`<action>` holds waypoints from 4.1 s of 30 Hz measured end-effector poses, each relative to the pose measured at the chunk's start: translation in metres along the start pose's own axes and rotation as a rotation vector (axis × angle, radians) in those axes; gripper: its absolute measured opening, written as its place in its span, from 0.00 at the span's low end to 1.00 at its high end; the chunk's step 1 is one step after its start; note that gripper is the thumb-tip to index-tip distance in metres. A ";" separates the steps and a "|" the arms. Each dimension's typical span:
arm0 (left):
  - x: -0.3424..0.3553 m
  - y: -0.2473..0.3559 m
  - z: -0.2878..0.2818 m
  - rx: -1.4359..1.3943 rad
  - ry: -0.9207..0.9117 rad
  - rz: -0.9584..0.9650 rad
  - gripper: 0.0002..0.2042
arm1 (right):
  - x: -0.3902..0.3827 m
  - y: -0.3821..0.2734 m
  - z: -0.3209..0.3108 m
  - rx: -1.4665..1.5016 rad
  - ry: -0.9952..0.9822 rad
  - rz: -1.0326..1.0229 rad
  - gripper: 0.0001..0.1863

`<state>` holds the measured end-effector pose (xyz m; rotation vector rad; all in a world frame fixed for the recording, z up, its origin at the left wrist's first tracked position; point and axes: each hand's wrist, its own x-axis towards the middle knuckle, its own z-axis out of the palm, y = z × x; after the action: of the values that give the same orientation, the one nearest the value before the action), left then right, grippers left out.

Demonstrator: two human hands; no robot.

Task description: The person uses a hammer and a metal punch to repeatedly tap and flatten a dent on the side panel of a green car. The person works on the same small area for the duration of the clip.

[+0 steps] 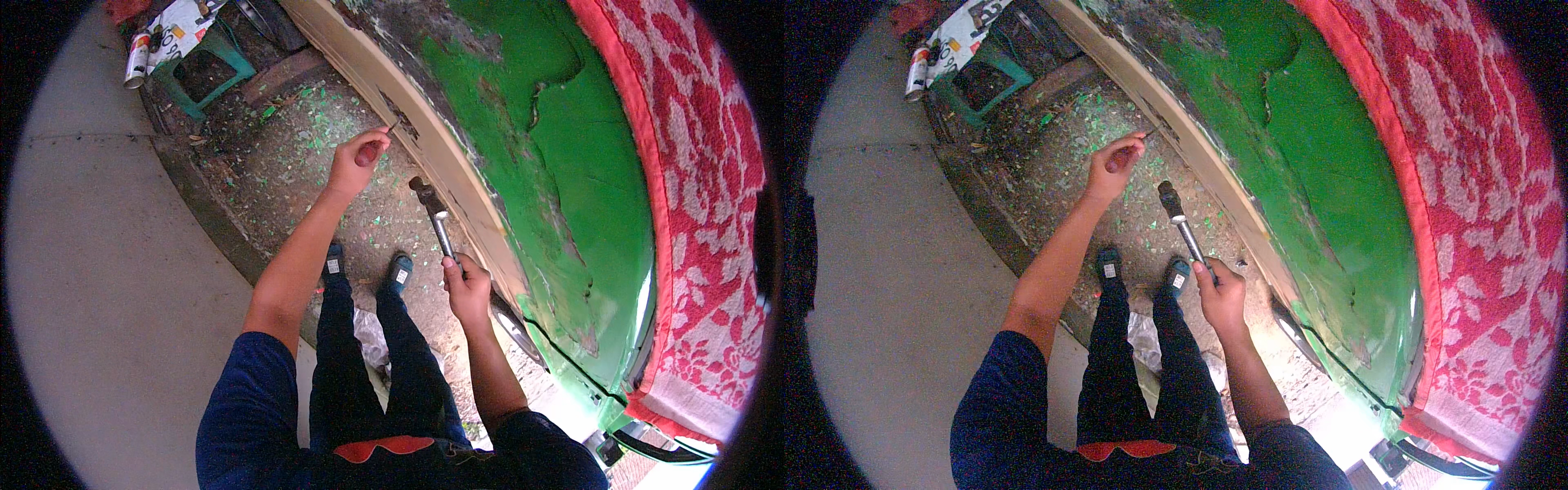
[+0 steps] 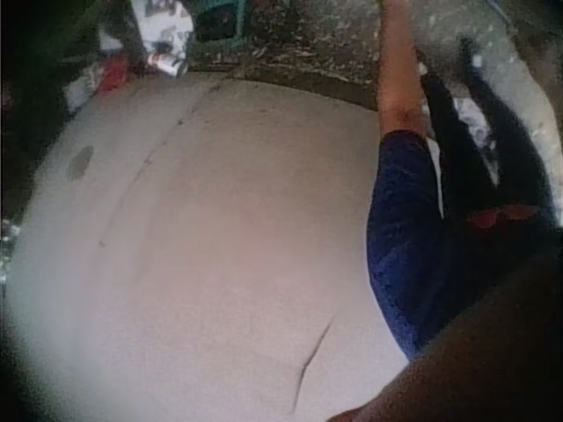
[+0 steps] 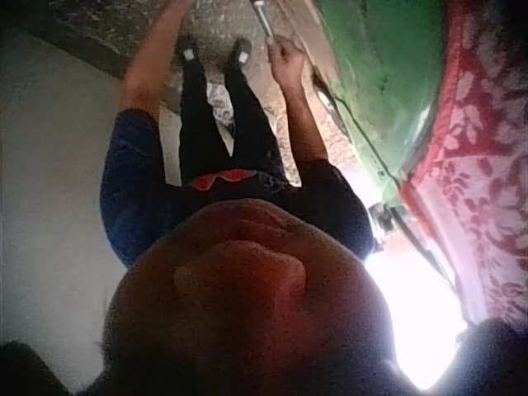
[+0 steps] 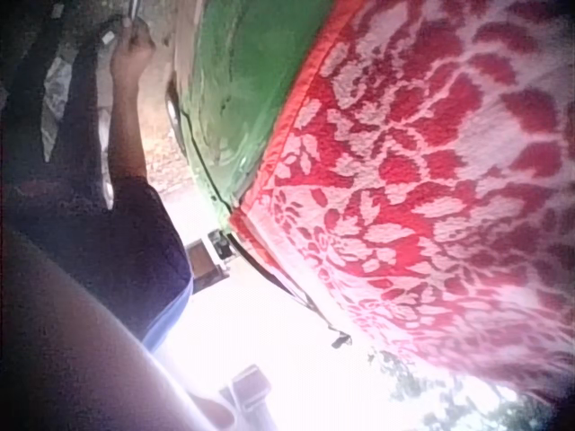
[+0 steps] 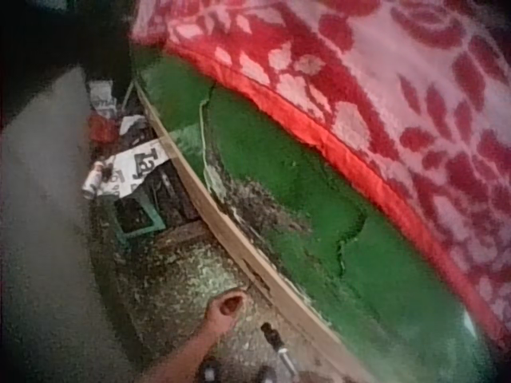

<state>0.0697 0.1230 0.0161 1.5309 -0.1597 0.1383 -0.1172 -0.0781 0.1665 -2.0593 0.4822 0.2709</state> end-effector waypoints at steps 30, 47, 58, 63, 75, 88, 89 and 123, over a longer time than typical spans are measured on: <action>0.011 0.026 -0.014 -0.076 0.044 -0.021 0.09 | 0.005 -0.006 0.001 0.022 -0.025 0.038 0.14; -0.094 0.121 -0.021 -0.083 0.072 -0.009 0.10 | -0.075 -0.006 -0.075 0.010 0.006 0.090 0.18; -0.150 0.227 0.022 -0.131 0.059 -0.075 0.09 | -0.155 -0.031 -0.174 -0.088 0.151 -0.102 0.17; -0.168 0.260 0.043 -0.062 0.045 -0.126 0.07 | -0.183 -0.021 -0.208 0.031 0.192 -0.046 0.16; -0.145 0.289 0.096 -0.027 0.049 -0.116 0.05 | -0.202 0.002 -0.269 0.137 0.231 0.066 0.15; -0.130 0.287 0.130 0.046 -0.252 -0.182 0.05 | -0.216 -0.010 -0.285 0.127 0.368 0.139 0.17; -0.128 0.286 0.136 0.023 -0.309 -0.173 0.06 | -0.221 -0.012 -0.283 0.156 0.395 0.160 0.17; -0.163 0.238 0.235 0.017 -0.668 0.026 0.07 | -0.304 0.030 -0.275 0.180 0.535 0.278 0.15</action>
<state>-0.1397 -0.1014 0.2263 1.5444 -0.7082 -0.3593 -0.4040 -0.2599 0.3984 -1.8727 1.0814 -0.1678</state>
